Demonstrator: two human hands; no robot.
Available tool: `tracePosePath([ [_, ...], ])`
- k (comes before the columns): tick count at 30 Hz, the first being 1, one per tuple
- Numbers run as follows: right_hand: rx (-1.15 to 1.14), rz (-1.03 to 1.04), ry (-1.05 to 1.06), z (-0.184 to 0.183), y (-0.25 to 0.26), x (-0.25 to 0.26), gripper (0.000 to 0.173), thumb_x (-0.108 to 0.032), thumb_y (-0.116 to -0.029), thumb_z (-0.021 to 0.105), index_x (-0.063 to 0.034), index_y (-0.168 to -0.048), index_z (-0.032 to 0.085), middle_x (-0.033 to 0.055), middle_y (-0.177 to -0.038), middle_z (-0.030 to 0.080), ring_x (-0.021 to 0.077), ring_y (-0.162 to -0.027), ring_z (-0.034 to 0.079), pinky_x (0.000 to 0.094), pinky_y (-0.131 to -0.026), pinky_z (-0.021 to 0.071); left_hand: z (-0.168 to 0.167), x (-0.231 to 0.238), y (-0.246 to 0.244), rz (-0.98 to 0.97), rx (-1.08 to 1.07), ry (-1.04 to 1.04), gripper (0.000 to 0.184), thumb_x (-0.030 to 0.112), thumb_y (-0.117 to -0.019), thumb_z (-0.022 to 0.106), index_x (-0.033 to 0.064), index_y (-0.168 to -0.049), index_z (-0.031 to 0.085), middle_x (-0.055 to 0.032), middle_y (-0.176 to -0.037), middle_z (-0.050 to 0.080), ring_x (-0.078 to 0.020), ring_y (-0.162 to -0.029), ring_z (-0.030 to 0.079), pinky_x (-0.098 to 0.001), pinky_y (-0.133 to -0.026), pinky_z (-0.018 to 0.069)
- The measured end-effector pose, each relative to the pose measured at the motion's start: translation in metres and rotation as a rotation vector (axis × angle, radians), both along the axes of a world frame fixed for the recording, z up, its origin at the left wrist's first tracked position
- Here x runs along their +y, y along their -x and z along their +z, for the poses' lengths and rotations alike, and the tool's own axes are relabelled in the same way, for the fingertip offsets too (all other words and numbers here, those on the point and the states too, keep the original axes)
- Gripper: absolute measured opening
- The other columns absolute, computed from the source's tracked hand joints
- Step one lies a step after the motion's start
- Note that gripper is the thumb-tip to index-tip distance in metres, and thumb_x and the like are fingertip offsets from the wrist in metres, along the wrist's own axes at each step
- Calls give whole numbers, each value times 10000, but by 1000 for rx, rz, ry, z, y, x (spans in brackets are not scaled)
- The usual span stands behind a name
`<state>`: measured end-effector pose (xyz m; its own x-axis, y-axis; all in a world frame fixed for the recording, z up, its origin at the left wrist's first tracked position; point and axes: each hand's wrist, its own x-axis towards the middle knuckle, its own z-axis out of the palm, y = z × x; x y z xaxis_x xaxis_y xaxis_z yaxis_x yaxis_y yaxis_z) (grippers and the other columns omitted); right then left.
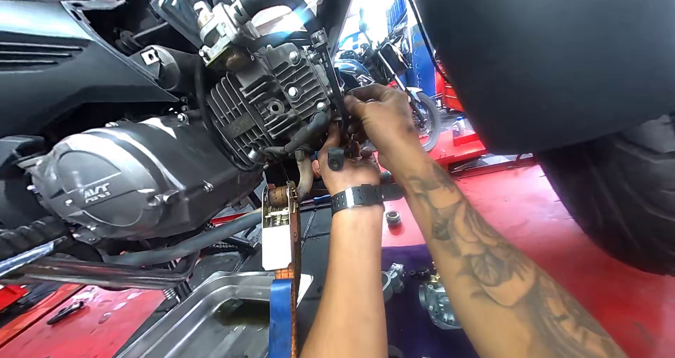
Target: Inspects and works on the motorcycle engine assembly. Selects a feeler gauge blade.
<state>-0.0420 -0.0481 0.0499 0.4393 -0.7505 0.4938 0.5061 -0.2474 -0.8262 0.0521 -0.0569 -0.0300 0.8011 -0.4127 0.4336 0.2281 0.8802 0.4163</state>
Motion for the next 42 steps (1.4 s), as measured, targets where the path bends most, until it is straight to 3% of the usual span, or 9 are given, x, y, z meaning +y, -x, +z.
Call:
tracePosePath([
  [3, 11, 22, -40, 1, 1, 1, 251, -153, -989, 694, -40, -1207, 642, 106, -950, 707, 148, -596, 658, 278, -537, 580, 5, 10, 7, -89, -35, 68, 249, 374, -1065, 516, 147, -1036, 614, 1, -843, 586, -115, -754, 606, -292, -669, 541],
  [8, 10, 57, -76, 0, -1, 1, 242, -137, -1012, 644, -63, -1241, 618, 113, -908, 688, 162, -600, 651, 293, -536, 574, 44, 55, 54, -152, 174, -26, 247, 319, -1073, 476, 135, -962, 599, -18, -766, 565, -125, -668, 580, -270, -581, 498],
  [13, 41, 65, -85, 3, -1, 0, 236, -132, -1018, 627, -66, -1244, 612, 113, -891, 681, 155, -584, 643, 273, -513, 558, 6, 15, 5, -237, -30, 111, 303, 415, -1067, 492, 145, -1103, 626, -17, -876, 618, -128, -778, 631, -297, -663, 540],
  [17, 41, 80, -93, 4, 0, 1, 229, -123, -1025, 613, -68, -1246, 600, 112, -886, 670, 151, -581, 631, 269, -508, 548, 4, 7, -2, -233, 9, 98, 310, 432, -1049, 523, 153, -1123, 636, -21, -898, 636, -131, -806, 641, -311, -685, 540],
  [21, 39, 79, -96, 5, 0, 1, 224, -111, -1014, 625, -64, -1232, 606, 112, -895, 671, 149, -571, 628, 262, -497, 546, 28, 25, 24, -174, 216, -38, 285, 413, -1047, 522, 154, -1027, 637, -19, -821, 615, -131, -732, 622, -296, -631, 527],
  [24, 50, 84, -106, 6, 0, 1, 225, -118, -1014, 628, -69, -1232, 606, 114, -885, 672, 151, -564, 629, 263, -491, 545, 5, 10, 1, -249, 24, 93, 317, 432, -1051, 527, 143, -1124, 633, -27, -905, 640, -138, -815, 646, -318, -690, 543],
  [31, 61, 80, -122, 7, -1, 0, 214, -113, -1012, 630, -72, -1221, 611, 116, -851, 671, 148, -543, 622, 262, -477, 538, 6, 8, 0, -226, 14, 72, 327, 446, -1049, 523, 142, -1076, 641, -16, -870, 630, -124, -769, 636, -299, -643, 535],
  [36, 51, 88, -127, 7, -1, 0, 222, -115, -1012, 619, -70, -1229, 602, 104, -816, 656, 143, -545, 611, 257, -481, 528, 6, 8, 0, -238, 14, 70, 340, 461, -1041, 539, 145, -1100, 649, -23, -920, 655, -135, -849, 654, -332, -733, 548],
  [42, 66, 93, -151, 8, -1, -1, 215, -125, -1010, 623, -78, -1220, 608, 105, -810, 650, 142, -534, 603, 253, -475, 522, 16, 25, 18, -251, 41, 85, 280, 395, -1059, 526, 136, -1072, 629, -21, -859, 616, -131, -759, 622, -297, -646, 527],
])
